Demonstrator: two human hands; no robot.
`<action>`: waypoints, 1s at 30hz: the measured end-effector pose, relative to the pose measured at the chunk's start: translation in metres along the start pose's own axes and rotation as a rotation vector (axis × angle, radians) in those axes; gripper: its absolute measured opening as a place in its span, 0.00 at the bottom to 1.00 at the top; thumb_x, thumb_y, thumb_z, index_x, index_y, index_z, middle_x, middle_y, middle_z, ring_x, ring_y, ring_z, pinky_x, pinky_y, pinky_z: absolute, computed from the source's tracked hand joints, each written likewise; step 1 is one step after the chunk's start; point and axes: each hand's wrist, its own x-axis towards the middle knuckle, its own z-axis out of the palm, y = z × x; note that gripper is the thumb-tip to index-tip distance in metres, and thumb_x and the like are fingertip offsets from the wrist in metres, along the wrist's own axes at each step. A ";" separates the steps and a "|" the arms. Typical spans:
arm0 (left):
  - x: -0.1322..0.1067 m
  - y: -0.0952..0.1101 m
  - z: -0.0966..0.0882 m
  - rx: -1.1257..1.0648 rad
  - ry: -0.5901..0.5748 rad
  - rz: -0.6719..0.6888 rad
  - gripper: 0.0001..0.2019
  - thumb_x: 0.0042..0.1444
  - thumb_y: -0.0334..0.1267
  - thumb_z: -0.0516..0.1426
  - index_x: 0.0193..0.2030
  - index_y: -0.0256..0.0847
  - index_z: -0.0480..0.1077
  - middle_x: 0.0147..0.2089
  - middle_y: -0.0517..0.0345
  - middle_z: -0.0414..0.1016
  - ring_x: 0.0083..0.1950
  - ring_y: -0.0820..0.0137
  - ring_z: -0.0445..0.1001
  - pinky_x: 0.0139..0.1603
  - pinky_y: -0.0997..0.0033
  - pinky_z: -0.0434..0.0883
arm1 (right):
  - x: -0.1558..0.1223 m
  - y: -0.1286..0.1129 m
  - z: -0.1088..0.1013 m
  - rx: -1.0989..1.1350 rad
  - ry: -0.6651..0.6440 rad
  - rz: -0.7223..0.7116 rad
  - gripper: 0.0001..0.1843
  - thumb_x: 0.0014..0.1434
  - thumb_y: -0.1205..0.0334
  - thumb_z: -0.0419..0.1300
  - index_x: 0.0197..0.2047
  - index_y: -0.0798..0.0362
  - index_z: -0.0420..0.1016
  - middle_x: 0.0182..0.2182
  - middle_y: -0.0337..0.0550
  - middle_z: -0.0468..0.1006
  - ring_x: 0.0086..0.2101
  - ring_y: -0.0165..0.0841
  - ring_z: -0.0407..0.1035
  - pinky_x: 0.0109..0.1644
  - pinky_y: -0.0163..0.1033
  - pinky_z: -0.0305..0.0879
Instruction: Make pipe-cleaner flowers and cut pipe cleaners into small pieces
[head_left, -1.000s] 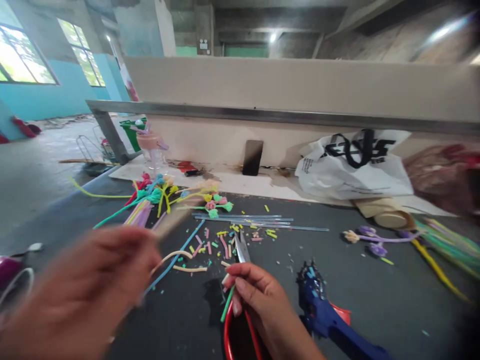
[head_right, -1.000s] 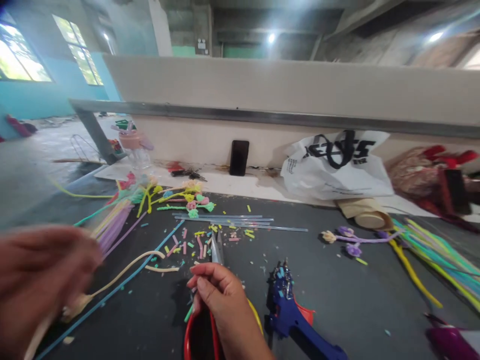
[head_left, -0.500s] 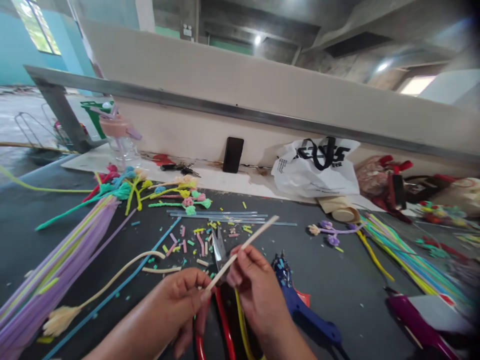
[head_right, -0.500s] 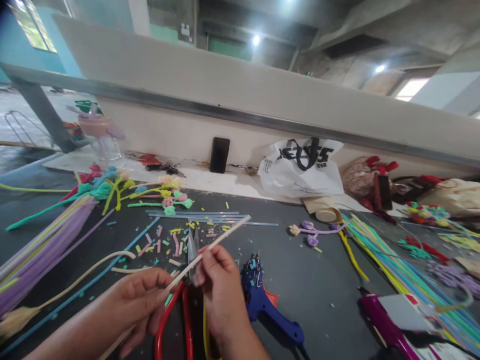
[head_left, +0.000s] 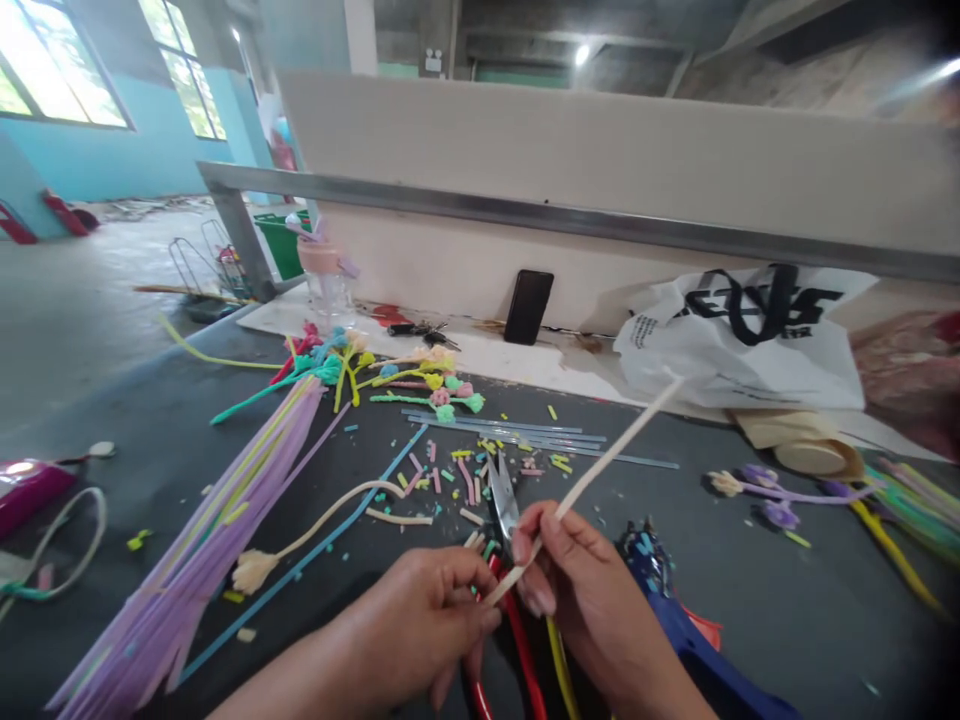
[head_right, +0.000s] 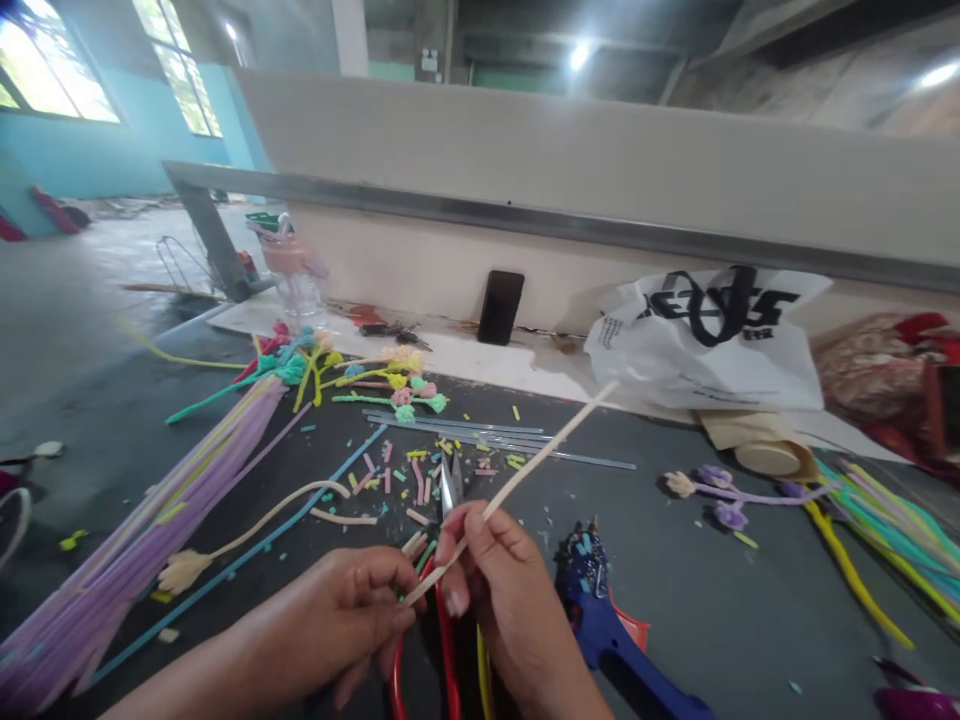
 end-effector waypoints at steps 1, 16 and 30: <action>-0.001 0.001 0.000 0.024 0.007 0.005 0.10 0.53 0.42 0.50 0.35 0.39 0.66 0.18 0.67 0.65 0.11 0.82 0.56 0.10 0.84 0.50 | 0.001 -0.002 -0.001 0.019 0.042 -0.025 0.12 0.58 0.56 0.55 0.30 0.55 0.70 0.19 0.35 0.69 0.15 0.20 0.56 0.22 0.30 0.54; -0.004 -0.005 -0.071 1.091 0.730 -0.029 0.08 0.53 0.32 0.48 0.36 0.41 0.67 0.43 0.54 0.66 0.39 0.67 0.72 0.40 0.70 0.65 | 0.006 -0.002 -0.005 0.004 0.099 0.069 0.17 0.54 0.58 0.59 0.46 0.54 0.67 0.21 0.37 0.72 0.13 0.19 0.54 0.18 0.28 0.52; 0.001 -0.011 -0.040 0.945 0.671 0.547 0.14 0.57 0.31 0.45 0.41 0.43 0.70 0.47 0.52 0.69 0.48 0.68 0.70 0.49 0.72 0.67 | 0.002 0.004 -0.006 0.011 0.001 0.109 0.12 0.57 0.58 0.56 0.42 0.55 0.66 0.15 0.33 0.70 0.09 0.17 0.45 0.12 0.25 0.41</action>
